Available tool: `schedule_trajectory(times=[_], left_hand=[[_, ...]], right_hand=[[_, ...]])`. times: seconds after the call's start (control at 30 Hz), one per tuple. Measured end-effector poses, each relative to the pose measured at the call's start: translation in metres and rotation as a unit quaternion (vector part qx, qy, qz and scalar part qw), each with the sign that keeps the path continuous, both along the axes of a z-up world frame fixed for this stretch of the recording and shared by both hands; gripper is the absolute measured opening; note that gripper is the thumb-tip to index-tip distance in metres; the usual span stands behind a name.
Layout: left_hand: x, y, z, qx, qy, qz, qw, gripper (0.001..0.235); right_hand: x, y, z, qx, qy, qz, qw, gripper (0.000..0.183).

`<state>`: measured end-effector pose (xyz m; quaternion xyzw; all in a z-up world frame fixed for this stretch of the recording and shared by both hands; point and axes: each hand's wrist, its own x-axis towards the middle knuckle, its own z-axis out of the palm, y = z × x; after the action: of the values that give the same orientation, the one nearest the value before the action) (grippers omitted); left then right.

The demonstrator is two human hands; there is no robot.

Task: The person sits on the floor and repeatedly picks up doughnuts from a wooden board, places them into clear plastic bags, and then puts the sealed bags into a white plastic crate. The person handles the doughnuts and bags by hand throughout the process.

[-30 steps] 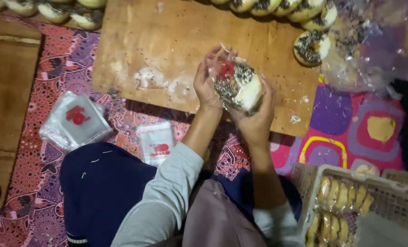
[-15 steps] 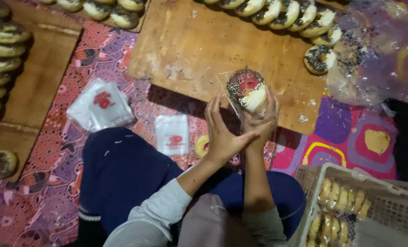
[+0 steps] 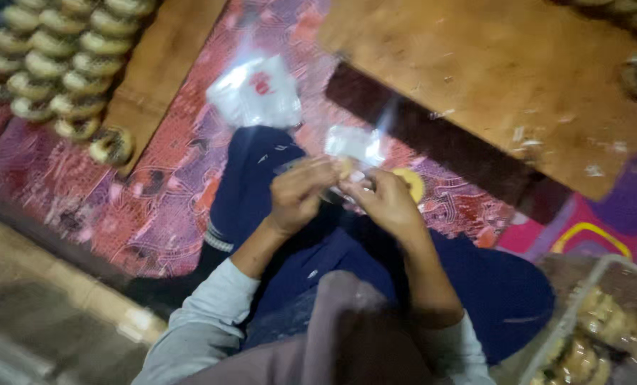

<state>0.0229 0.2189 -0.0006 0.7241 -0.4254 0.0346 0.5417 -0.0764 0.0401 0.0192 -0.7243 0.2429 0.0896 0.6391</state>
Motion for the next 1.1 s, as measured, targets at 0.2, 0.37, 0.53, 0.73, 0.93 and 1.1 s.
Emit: schedule_trajectory(times=[0.2, 0.37, 0.53, 0.73, 0.93, 1.1], left_hand=[[0.004, 0.082, -0.032, -0.073, 0.43, 0.091, 0.895, 0.029], [0.01, 0.096, -0.056, -0.187, 0.492, 0.056, 0.849, 0.025], [-0.008, 0.091, -0.064, -0.178, 0.444, 0.098, 0.872, 0.019], [-0.018, 0.081, -0.04, 0.017, 0.271, 0.183, 0.945, 0.017], [-0.031, 0.069, 0.003, -0.135, 0.32, 0.234, 0.908, 0.016], [-0.058, 0.062, 0.0, -0.045, 0.134, 0.189, 0.972, 0.032]], right_hand=[[0.019, 0.082, 0.015, -0.258, -0.264, 0.162, 0.915, 0.02], [0.041, 0.096, 0.01, -0.225, -0.227, 0.098, 0.942, 0.014], [0.047, 0.092, 0.003, -0.321, -0.378, 0.161, 0.853, 0.025], [0.054, 0.085, -0.027, -0.339, -0.364, 0.148, 0.855, 0.031], [0.023, 0.014, -0.017, -0.287, -0.045, 0.056, 0.955, 0.055], [-0.029, 0.069, -0.075, 0.168, -0.234, 0.069, 0.955, 0.076]])
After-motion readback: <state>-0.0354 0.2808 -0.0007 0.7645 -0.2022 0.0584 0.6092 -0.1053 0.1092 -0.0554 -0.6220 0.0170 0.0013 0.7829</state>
